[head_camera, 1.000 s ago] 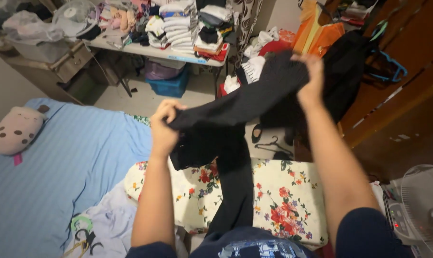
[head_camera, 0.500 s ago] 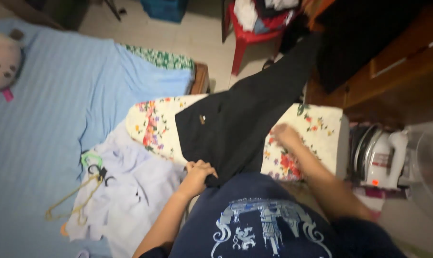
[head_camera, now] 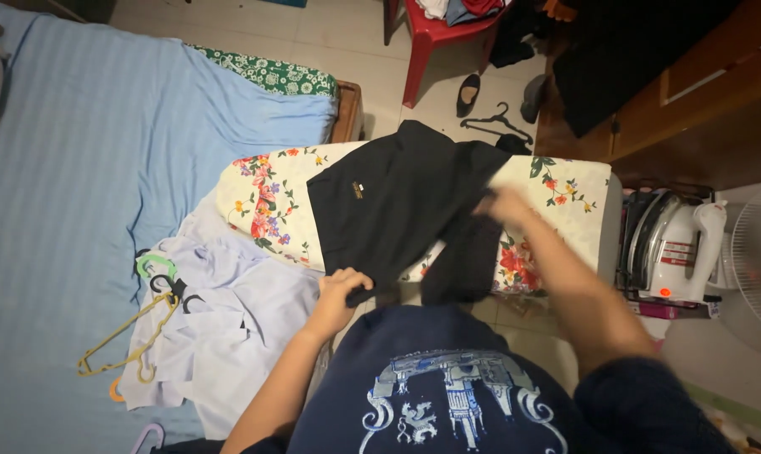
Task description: The person irons a black shirt on a floral ironing board, repeatedly smoothing and repositioning the garment. They use a white electric iron to press the front, sleeves, and back, adjusting the shirt multiple times to ensure even coverage.
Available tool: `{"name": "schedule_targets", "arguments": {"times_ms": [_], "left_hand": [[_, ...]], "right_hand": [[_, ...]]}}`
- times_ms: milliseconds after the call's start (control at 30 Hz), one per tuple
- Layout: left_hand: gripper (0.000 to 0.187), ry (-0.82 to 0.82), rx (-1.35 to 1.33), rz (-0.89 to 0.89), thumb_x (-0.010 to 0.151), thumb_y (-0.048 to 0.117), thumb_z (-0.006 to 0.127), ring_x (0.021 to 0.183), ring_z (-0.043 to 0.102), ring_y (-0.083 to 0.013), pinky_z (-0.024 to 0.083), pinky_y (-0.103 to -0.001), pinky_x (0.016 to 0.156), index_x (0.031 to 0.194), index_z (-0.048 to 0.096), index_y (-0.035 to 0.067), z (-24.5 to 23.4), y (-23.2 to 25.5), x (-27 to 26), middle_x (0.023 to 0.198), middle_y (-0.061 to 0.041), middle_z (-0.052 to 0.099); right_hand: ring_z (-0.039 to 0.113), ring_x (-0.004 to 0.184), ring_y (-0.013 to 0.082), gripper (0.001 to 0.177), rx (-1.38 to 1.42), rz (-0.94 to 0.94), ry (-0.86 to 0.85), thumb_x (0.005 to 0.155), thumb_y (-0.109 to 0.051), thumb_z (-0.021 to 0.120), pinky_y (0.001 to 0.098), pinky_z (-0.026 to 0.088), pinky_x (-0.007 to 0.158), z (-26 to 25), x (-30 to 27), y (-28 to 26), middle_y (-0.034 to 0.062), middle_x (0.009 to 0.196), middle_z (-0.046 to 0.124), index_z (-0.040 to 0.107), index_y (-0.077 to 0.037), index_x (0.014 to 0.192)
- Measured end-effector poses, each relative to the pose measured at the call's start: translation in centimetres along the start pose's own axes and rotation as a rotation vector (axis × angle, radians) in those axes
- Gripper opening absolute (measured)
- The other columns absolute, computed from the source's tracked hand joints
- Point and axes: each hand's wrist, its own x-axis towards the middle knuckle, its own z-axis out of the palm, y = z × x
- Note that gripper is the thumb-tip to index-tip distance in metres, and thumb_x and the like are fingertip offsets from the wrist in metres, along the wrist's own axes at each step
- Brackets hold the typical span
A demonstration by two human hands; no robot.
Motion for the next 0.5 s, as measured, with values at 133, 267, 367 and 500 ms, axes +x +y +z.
{"name": "schedule_targets", "arguments": {"times_ms": [133,267,367,500], "left_hand": [[0.026,0.188,0.003,-0.018,0.073,-0.005,0.068,0.095,0.057,-0.0250,0.037,-0.040,0.084,0.086,0.071,0.018,-0.5,-0.9,0.1,0.088,0.001,0.064],[0.025,0.327,0.074,-0.053,0.068,-0.004,0.071,0.102,0.053,-0.0301,0.035,-0.042,0.091,0.083,0.071,0.017,-0.7,-1.4,0.1,0.092,0.000,0.065],[0.030,0.229,-0.001,-0.033,0.064,-0.007,0.068,0.111,0.053,-0.0312,0.036,-0.042,0.099,0.083,0.073,0.016,0.0,-1.6,-0.3,0.102,-0.001,0.068],[0.039,-0.075,-0.193,0.052,0.056,-0.010,0.064,0.121,0.051,-0.0324,0.037,-0.042,0.108,0.085,0.076,0.012,1.8,-1.1,-0.4,0.114,-0.003,0.069]], "right_hand": [[0.070,0.106,0.0308,0.044,-0.120,-0.587,1.039,0.077,0.020,0.050,0.0397,0.053,0.098,-8.6,-2.1,-13.6,0.0151,0.111,0.072,0.071,0.001,0.109],[0.061,0.127,0.0397,0.060,-0.327,-0.784,1.074,0.075,0.026,0.049,0.0443,0.050,0.113,-11.7,-4.3,-22.2,0.0244,0.132,0.060,0.065,0.000,0.126],[0.051,0.127,0.0494,0.059,-0.485,-0.514,0.980,0.081,-0.003,0.063,0.0503,0.045,0.105,-8.2,-3.6,-21.0,0.0365,0.140,0.049,0.054,0.007,0.138],[0.073,0.058,0.0251,0.107,0.119,0.298,0.079,0.072,-0.095,0.040,0.0409,0.060,0.055,1.9,-0.5,-12.2,0.0137,0.069,0.071,0.069,0.006,0.093]]}}
